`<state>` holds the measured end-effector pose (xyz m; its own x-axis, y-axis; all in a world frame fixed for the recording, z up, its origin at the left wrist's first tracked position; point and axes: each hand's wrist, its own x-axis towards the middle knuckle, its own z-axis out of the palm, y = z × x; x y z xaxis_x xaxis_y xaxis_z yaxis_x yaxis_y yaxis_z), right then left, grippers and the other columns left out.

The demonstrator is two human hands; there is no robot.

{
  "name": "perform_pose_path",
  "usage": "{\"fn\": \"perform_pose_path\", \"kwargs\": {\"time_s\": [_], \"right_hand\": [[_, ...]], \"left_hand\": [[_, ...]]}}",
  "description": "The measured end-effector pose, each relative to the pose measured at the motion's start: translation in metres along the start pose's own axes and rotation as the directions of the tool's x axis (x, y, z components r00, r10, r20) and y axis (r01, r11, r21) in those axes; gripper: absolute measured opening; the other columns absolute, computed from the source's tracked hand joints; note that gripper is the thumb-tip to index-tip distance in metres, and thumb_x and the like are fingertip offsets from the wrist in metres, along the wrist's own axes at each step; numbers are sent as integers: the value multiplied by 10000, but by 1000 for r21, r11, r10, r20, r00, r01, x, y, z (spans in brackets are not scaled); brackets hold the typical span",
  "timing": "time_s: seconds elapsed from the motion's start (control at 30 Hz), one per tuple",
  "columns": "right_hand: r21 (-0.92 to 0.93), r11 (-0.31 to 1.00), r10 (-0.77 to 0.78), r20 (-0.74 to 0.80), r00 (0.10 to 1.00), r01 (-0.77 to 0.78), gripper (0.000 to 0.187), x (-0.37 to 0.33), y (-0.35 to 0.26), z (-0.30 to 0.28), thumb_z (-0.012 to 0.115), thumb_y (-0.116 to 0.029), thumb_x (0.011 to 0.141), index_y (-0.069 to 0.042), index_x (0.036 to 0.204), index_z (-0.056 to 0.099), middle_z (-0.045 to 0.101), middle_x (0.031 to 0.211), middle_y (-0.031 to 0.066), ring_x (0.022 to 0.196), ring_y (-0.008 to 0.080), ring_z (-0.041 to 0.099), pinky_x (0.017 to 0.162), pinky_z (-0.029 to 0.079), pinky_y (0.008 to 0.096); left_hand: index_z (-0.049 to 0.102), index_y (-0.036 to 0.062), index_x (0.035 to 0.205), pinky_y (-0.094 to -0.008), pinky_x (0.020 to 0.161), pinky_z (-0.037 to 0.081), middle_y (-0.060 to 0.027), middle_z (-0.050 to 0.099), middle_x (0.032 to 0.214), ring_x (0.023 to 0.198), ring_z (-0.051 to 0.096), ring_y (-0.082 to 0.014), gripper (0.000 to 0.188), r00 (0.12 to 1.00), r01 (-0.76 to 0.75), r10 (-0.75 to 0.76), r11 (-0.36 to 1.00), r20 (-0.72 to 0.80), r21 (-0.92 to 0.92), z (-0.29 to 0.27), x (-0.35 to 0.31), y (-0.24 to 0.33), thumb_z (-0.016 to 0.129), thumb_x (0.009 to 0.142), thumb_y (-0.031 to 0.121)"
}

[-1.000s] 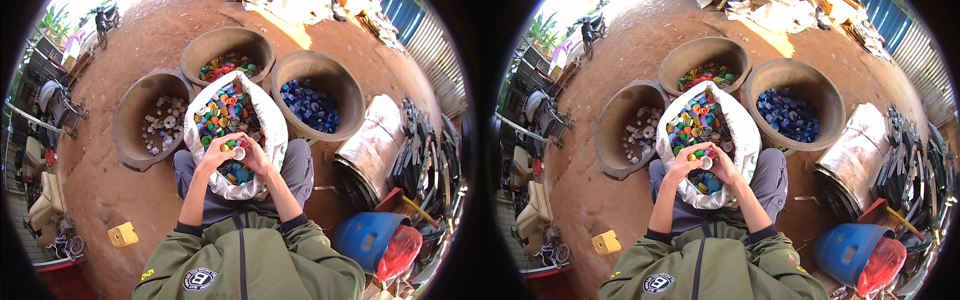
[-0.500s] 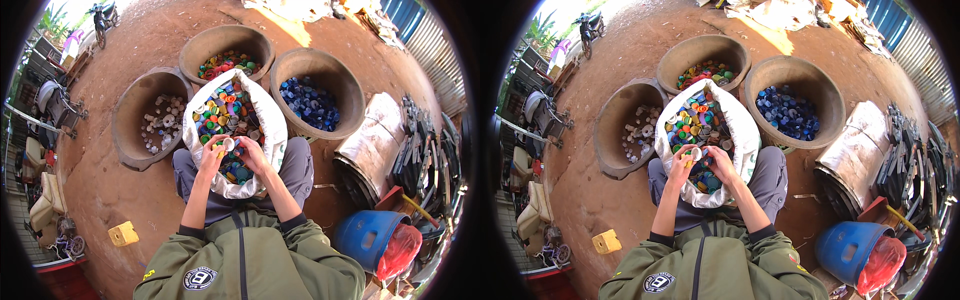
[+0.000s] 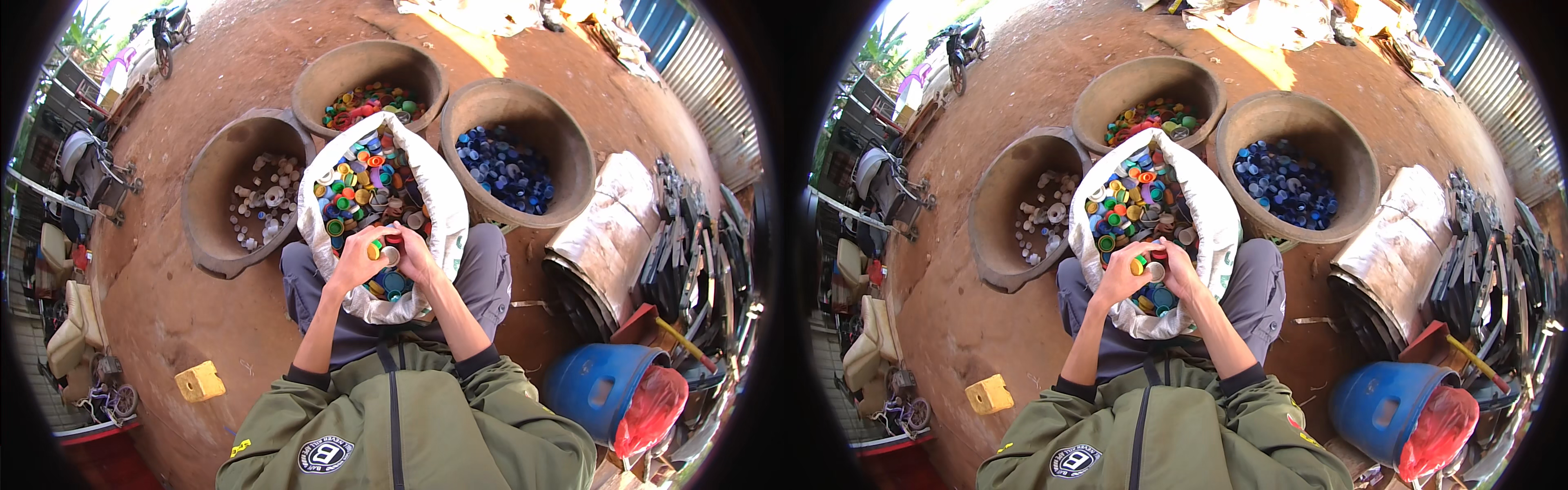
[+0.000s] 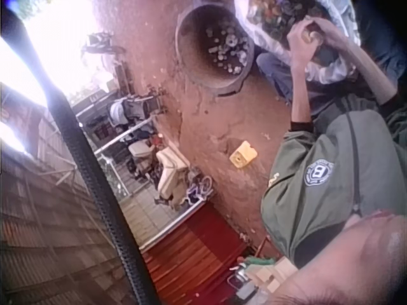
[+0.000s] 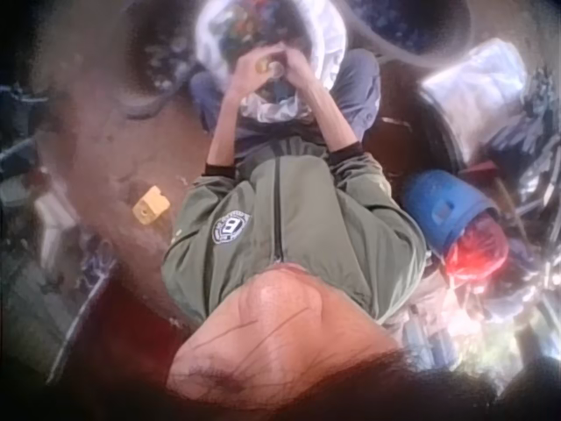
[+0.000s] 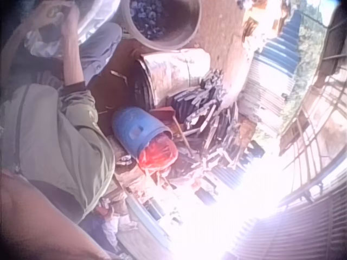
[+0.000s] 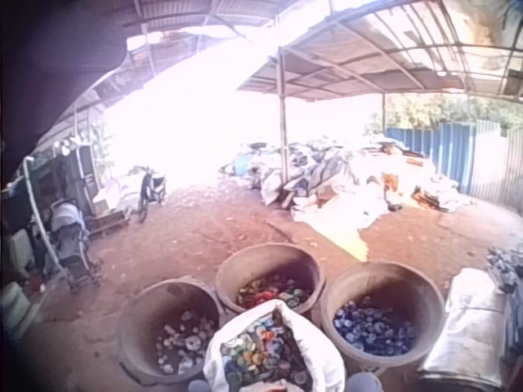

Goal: The person sorts plastic bottle caps from a white sack into three separate large circular containers based on color, picking up and moving the caps by hand.

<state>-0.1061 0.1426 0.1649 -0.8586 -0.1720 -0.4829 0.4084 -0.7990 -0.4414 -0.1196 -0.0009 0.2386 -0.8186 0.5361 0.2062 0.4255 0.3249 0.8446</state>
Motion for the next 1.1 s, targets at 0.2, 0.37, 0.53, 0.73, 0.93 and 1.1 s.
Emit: {"fn": "perform_pose_path", "kwargs": {"time_s": [0.2,0.37,0.53,0.73,0.93,1.1], "right_hand": [[-117,985,-139,-99,985,127,237,5,1,-1,427,-252,1027,-41,1008,533,614,932,74,805,164,590,768,508,319],[-9,967,-253,-97,963,253,240,-4,-12,7,458,-263,1016,-40,1078,523,593,928,96,820,201,579,730,511,354],[457,882,-275,295,915,118,380,1,-101,-28,366,-292,1039,23,1234,452,579,1039,148,910,224,567,729,493,304],[777,577,-490,81,868,253,769,-13,-185,-23,329,-525,998,154,1354,273,336,1444,319,1310,368,429,1120,353,418],[-429,762,-417,249,874,485,524,-24,-100,9,482,-353,991,12,1361,417,544,1289,158,1198,278,525,1010,434,388],[-702,365,-368,495,787,612,446,-32,-18,39,585,-225,942,-74,1350,487,564,1221,79,1161,181,526,895,473,306]], "left_hand": [[608,-13,1010,-285,756,500,-101,655,913,782,622,-167,329,995,90,-92,995,40,40,3,1,-6,631,682,-30],[605,6,985,-228,647,475,-35,601,808,730,575,-93,246,899,418,-426,757,105,-502,0,-12,-25,639,743,-28],[451,-86,1159,-196,606,458,-172,521,987,836,521,-166,335,879,211,-410,-120,242,-970,5,-22,-55,525,841,-12],[423,-135,1138,-202,604,466,-172,487,1010,851,502,-190,318,854,176,-397,-389,337,-904,4,-19,-63,488,864,13],[450,-120,1168,-219,624,471,-165,520,1013,841,511,-188,333,854,187,-399,-365,335,-912,7,-17,-63,499,866,12],[563,-34,1163,-237,679,491,-67,605,976,819,570,-145,285,843,345,-500,220,199,-912,5,-9,-38,538,900,73]]}}
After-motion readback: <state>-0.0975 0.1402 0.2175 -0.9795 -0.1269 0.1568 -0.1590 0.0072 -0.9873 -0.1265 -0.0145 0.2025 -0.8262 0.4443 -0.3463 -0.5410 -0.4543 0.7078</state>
